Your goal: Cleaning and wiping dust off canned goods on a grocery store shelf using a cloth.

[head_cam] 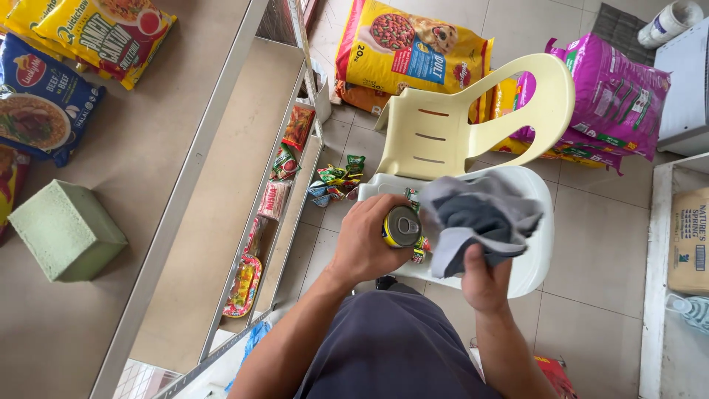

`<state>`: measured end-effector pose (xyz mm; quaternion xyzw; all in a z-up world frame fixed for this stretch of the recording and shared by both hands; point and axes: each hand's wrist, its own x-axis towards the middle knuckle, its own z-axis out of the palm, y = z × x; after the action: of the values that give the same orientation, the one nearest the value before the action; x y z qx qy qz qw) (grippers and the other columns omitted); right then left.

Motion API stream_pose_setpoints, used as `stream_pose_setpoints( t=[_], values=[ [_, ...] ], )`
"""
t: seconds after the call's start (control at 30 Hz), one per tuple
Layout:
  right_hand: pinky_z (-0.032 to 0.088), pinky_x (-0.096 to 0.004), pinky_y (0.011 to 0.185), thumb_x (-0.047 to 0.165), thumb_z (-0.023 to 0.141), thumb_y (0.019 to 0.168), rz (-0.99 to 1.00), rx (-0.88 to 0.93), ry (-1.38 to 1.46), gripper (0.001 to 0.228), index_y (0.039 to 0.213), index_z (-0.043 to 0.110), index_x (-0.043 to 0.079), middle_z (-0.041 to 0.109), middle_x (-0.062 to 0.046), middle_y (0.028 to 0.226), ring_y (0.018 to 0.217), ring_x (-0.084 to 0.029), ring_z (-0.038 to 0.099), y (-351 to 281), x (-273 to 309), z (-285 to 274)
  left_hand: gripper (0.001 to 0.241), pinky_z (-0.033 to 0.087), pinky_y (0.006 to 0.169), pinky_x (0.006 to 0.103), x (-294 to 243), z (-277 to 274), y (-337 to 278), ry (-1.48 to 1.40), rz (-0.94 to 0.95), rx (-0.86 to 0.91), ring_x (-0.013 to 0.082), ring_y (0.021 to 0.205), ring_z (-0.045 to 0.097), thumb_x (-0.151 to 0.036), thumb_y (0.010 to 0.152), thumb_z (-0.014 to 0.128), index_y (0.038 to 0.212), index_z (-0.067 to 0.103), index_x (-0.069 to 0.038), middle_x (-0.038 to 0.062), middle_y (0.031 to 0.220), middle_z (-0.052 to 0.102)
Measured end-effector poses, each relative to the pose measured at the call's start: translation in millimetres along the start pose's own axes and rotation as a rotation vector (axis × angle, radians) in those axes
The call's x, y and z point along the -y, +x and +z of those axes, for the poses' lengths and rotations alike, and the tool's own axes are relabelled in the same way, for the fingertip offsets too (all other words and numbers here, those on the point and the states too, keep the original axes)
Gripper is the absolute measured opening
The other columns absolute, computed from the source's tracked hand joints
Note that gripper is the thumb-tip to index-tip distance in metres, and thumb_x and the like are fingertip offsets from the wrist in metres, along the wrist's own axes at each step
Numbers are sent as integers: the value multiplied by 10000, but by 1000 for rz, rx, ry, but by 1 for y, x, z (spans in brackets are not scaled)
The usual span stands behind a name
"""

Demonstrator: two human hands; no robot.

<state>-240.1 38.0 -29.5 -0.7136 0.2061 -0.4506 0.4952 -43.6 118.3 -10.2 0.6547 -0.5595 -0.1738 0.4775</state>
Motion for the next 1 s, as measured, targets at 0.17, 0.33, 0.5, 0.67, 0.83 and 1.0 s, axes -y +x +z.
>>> stream_pose_setpoints(
  t=[0.17,0.33,0.5,0.67,0.83,1.0],
  values=[
    [449,-338,1100,418,600,1092,-80,-98,-64,461,1276,614,-5,647,-100,1290,1198,-208,600,-9,12,25,615,505,893,420,5,-9,-10,-39,8,53,299,1028,671,-255,597,887,1139,633,-114,69,1043,706],
    [455,-425,1085,324,751,841,-207,124,-592,578,1290,619,-15,679,-118,1266,1267,-352,543,-2,50,52,532,508,902,412,17,-9,-19,-123,101,88,297,1104,680,-248,724,851,1198,650,-117,71,1117,713],
    [436,-429,1077,209,790,726,-128,2,-701,563,1229,635,7,680,-116,1190,1218,-336,575,-20,52,62,632,487,892,430,13,-16,-20,-40,80,143,314,1087,662,-278,614,869,1169,636,-87,92,1085,700],
    [468,-393,1080,97,785,767,31,-99,-511,529,1254,610,-13,611,-129,1295,1235,-295,600,-38,47,75,618,475,900,423,19,-8,-25,48,42,260,307,1085,651,-276,552,877,1091,637,-94,85,1049,698],
    [529,-330,983,53,748,742,192,-80,-208,518,1239,620,-16,574,-133,1308,1109,-203,659,-53,43,73,603,475,939,430,31,-3,-28,-11,130,307,310,1130,648,-197,641,822,1206,631,-112,77,1136,707],
    [518,-360,1001,127,741,665,-23,13,-348,509,1153,695,-10,611,-124,1221,1156,-247,608,-40,46,54,650,491,923,428,23,-18,-12,-157,94,322,336,1107,658,-196,583,828,1191,615,-106,103,1126,711]
  ],
)
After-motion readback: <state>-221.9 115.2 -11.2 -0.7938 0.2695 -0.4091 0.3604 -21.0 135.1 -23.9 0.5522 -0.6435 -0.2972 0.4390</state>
